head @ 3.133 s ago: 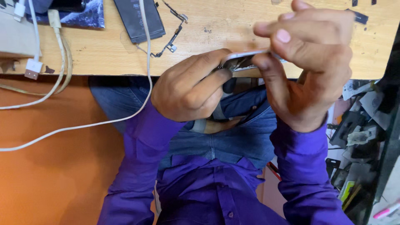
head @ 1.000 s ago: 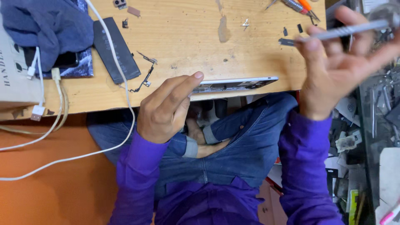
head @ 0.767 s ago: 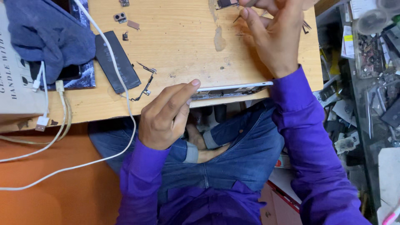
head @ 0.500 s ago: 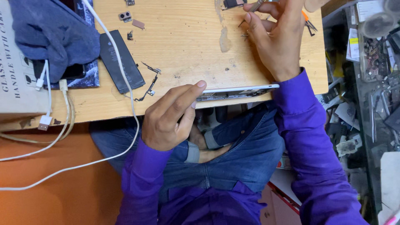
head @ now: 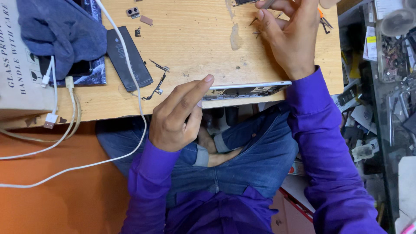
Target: The person uses a screwdriver to remove screws from the back of a disassembled smartphone. They then use a small white tool to pry and adjust internal components near the camera module. The person continues to remove screws and manipulate parts inside the phone chassis.
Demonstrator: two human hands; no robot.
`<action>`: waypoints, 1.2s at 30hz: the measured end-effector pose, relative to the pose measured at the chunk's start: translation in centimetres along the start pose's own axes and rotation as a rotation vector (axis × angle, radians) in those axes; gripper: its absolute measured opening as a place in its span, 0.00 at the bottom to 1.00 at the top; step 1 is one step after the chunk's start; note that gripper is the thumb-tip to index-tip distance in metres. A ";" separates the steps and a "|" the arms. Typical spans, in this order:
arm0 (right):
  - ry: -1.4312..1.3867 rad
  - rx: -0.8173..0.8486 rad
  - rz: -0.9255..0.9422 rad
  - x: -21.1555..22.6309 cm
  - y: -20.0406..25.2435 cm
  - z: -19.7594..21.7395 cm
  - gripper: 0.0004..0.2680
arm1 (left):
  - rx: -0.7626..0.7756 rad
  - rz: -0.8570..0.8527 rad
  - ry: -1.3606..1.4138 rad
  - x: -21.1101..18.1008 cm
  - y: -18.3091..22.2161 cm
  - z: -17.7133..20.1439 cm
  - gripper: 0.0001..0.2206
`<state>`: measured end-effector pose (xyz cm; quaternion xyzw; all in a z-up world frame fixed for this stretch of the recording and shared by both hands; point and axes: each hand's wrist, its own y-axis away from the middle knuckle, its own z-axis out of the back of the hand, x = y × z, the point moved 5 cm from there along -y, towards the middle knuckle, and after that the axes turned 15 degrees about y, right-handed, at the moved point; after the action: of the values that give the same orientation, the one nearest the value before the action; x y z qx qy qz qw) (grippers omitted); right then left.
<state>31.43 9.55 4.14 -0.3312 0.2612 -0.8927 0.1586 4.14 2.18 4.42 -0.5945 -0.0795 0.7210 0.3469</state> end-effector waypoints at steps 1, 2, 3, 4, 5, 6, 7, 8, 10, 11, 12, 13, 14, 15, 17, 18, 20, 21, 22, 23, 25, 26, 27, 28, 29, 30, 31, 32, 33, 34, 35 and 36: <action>-0.003 -0.001 -0.001 -0.2 0.1 0.0 0.16 | -0.002 -0.001 -0.001 0.0 0.0 0.0 0.30; -0.007 -0.002 -0.002 -0.3 0.2 0.0 0.16 | -0.005 -0.002 -0.002 0.0 0.0 0.0 0.30; -0.028 -0.011 -0.005 -0.4 0.3 0.0 0.17 | -0.008 -0.002 -0.003 0.0 0.1 0.0 0.31; -0.048 -0.022 -0.006 -0.5 0.3 0.2 0.18 | -0.006 0.001 -0.001 0.1 0.1 0.0 0.31; -0.084 -0.041 -0.008 -0.4 0.3 0.5 0.19 | -0.005 0.005 0.002 0.1 0.2 0.0 0.31; -0.119 -0.065 -0.001 -0.1 0.3 1.0 0.21 | -0.005 0.008 0.004 0.2 0.2 0.0 0.31; -0.154 -0.089 0.008 0.2 0.3 1.5 0.23 | -0.004 0.003 0.021 0.3 0.2 0.0 0.30; -0.219 -0.140 -0.097 0.2 0.5 2.4 0.25 | -0.002 -0.001 0.038 0.3 0.2 0.0 0.29; -0.353 -0.265 -0.325 0.6 2.0 4.1 0.27 | -0.007 -0.015 0.064 0.4 0.2 0.0 0.25; -0.424 -0.342 -0.447 1.1 3.3 4.9 0.28 | -0.012 -0.025 0.074 0.5 0.2 0.0 0.22; -0.449 -0.422 -0.462 1.9 4.2 5.9 0.27 | -0.018 -0.037 0.084 0.5 0.1 0.0 0.20; -0.477 -0.486 -0.467 3.0 5.4 6.3 0.28 | -0.016 -0.027 0.065 0.5 0.1 0.0 0.19; -0.505 -0.549 -0.471 4.0 6.5 6.7 0.28 | -0.014 -0.016 0.046 0.5 0.2 0.1 0.17; -0.523 -0.603 -0.474 5.0 7.8 6.6 0.28 | -0.012 -0.005 0.027 0.5 0.2 0.1 0.16; -0.511 -0.622 -0.508 7.2 10.2 5.2 0.30 | 0.002 -0.008 0.037 0.5 0.3 0.2 0.14; -0.499 -0.615 -0.526 8.3 11.1 4.1 0.30 | 0.008 -0.006 0.039 0.6 0.3 0.3 0.14; -0.475 -0.554 -0.551 10.0 12.3 1.6 0.32 | 0.005 0.000 0.039 0.8 0.4 0.3 0.13; -0.459 -0.519 -0.552 10.8 12.6 0.3 0.33 | 0.003 0.002 0.037 0.9 0.5 0.3 0.13; -0.441 -0.493 -0.549 11.6 12.9 -0.6 0.33 | -0.010 0.004 0.048 0.9 0.6 0.2 0.12; -0.426 -0.470 -0.543 12.3 13.0 -1.4 0.34 | -0.024 0.006 0.059 1.0 0.7 0.1 0.12; -0.394 -0.448 -0.522 13.1 12.7 -2.5 0.36 | -0.035 -0.007 0.079 1.1 0.6 0.1 0.11; -0.386 -0.448 -0.523 13.3 12.5 -2.8 0.36 | -0.032 -0.016 0.090 1.1 0.5 0.1 0.12; -0.384 -0.446 -0.524 13.4 12.2 -3.1 0.37 | -0.029 -0.025 0.101 1.1 0.5 0.1 0.12; -0.389 -0.447 -0.529 13.4 12.1 -3.2 0.37 | -0.036 -0.024 0.100 1.1 0.5 0.2 0.12; -0.394 -0.447 -0.534 13.4 11.9 -3.4 0.37 | -0.042 -0.023 0.099 1.1 0.6 0.2 0.12; -0.394 -0.445 -0.528 13.3 11.8 -3.5 0.37 | -0.046 -0.021 0.098 1.1 0.6 0.2 0.12; -0.393 -0.442 -0.527 13.3 11.7 -3.6 0.37 | -0.049 -0.025 0.097 1.1 0.6 0.2 0.12; -0.392 -0.438 -0.528 13.3 11.7 -3.6 0.37 | -0.051 -0.028 0.096 1.1 0.6 0.2 0.12; -0.391 -0.432 -0.533 13.3 11.7 -3.6 0.37 | -0.052 -0.030 0.095 1.0 0.7 0.2 0.11; -0.395 -0.431 -0.535 13.2 11.7 -3.7 0.37 | -0.049 -0.030 0.091 1.1 0.6 0.2 0.11; -0.398 -0.429 -0.536 13.2 11.7 -3.7 0.37 | -0.046 -0.030 0.087 1.1 0.6 0.2 0.11; -0.406 -0.429 -0.536 13.2 11.7 -3.8 0.37 | -0.043 -0.028 0.082 1.1 0.6 0.2 0.11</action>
<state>20.52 -4.65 1.70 -0.5831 0.3095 -0.7439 -0.1043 3.62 2.46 3.28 -0.6298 -0.0892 0.6891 0.3471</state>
